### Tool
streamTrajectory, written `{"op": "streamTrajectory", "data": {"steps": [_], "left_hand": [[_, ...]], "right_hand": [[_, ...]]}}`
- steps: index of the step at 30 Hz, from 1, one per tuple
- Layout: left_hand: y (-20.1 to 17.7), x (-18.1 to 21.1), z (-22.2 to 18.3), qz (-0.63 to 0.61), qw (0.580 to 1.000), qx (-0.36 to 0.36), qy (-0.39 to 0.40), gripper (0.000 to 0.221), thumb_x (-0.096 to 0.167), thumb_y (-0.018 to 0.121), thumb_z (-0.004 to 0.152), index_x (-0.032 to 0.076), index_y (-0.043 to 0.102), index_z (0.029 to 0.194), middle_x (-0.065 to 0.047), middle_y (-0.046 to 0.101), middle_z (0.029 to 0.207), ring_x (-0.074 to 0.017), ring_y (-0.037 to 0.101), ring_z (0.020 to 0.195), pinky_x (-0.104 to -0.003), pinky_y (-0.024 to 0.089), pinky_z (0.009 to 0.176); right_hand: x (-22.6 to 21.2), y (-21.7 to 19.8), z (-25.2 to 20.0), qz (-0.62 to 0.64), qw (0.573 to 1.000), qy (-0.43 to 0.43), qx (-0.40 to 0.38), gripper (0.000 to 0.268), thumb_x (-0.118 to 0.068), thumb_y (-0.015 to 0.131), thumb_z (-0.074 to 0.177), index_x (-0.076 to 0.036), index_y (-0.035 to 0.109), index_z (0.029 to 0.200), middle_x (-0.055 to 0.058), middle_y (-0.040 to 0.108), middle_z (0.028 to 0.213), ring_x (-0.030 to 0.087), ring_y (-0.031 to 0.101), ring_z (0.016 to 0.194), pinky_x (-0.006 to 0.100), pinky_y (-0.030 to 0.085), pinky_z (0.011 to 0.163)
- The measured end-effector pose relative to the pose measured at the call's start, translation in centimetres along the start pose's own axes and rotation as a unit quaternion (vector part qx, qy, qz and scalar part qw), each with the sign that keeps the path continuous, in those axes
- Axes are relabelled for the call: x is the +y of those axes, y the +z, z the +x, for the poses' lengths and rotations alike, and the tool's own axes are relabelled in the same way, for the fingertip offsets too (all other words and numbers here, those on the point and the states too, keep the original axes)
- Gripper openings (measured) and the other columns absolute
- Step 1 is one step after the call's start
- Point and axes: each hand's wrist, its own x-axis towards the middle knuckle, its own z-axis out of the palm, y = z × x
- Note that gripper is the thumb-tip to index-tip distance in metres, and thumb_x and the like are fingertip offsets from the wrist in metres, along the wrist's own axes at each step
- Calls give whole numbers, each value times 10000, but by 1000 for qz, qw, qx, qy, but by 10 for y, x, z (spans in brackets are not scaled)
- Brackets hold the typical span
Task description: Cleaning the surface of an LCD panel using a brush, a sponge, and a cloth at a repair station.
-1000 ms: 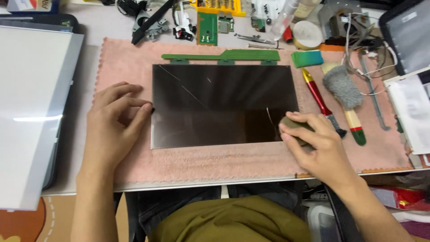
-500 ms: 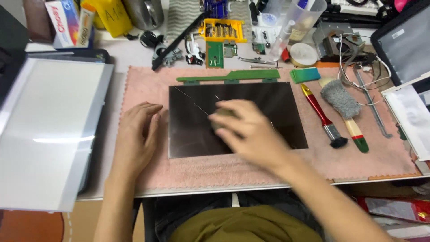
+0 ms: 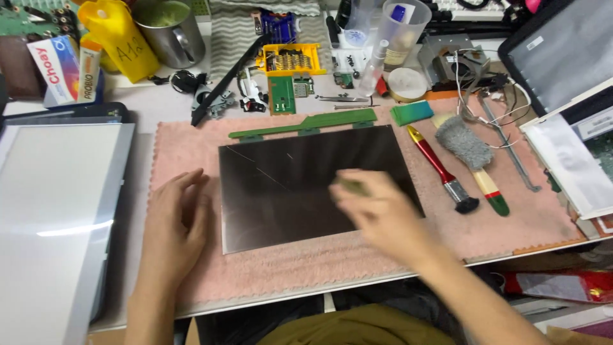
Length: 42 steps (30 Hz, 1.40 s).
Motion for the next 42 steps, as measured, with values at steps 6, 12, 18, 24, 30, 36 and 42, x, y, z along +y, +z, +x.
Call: {"op": "streamTrajectory", "data": {"steps": [6, 12, 18, 24, 30, 36, 42], "left_hand": [[1, 1, 1, 11, 1000, 2, -2, 451, 136, 680, 1139, 66, 691, 1584, -140, 797, 1327, -430, 687, 1393, -567, 501, 1223], [-22, 29, 4, -23, 997, -65, -32, 539, 209, 600, 1167, 4, 590, 1665, -267, 774, 1373, -533, 654, 1411, -648, 468, 1226], [-29, 19, 11, -41, 985, -162, -38, 1056, 458, 961, 848, 37, 481, 1689, -197, 566, 1732, -350, 543, 1590, -505, 391, 1295], [-29, 6, 12, -62, 979, -173, -82, 1266, 371, 1050, 726, 44, 403, 1764, -183, 534, 1761, -326, 506, 1619, -470, 355, 1318], [-36, 19, 16, -52, 973, -193, -115, 1204, 355, 1030, 701, 68, 460, 1722, -145, 618, 1681, -312, 550, 1571, -471, 381, 1279], [-47, 48, 27, -40, 959, -218, -174, 1180, 453, 925, 811, 98, 377, 1794, -156, 579, 1714, -319, 510, 1608, -518, 382, 1276], [-33, 39, 26, -26, 983, -164, -79, 1068, 439, 923, 893, 42, 414, 1744, -221, 527, 1760, -375, 493, 1613, -560, 347, 1293]], "right_hand": [[69, -44, -33, -86, 995, 50, 4, 278, -207, 819, 1033, -189, 908, 1296, 120, 814, 1399, 400, 752, 1315, 511, 570, 1177], [20, -47, 13, -58, 997, -27, -32, 341, -155, 793, 1041, -122, 863, 1373, 197, 788, 1444, 483, 723, 1332, 590, 574, 1132], [-41, 65, 79, 87, 980, -164, -66, 336, -99, 785, 1067, -55, 819, 1398, 252, 683, 1545, 423, 630, 1431, 571, 503, 1278], [-71, 131, 99, 108, 973, -197, -45, 248, -97, 791, 1070, -27, 823, 1306, 185, 666, 1412, 397, 673, 1202, 497, 585, 1150], [13, 57, 57, 68, 995, -51, -52, 299, -178, 765, 1097, -155, 839, 1385, 151, 725, 1527, 342, 640, 1447, 524, 475, 1297], [67, -45, 12, -24, 995, 92, -22, 353, -164, 760, 1085, -80, 826, 1422, 150, 743, 1512, 326, 687, 1454, 495, 511, 1265], [55, -45, 34, -64, 994, 66, -58, 372, -185, 733, 1091, -85, 832, 1436, 114, 741, 1499, 345, 687, 1407, 556, 513, 1205]]}}
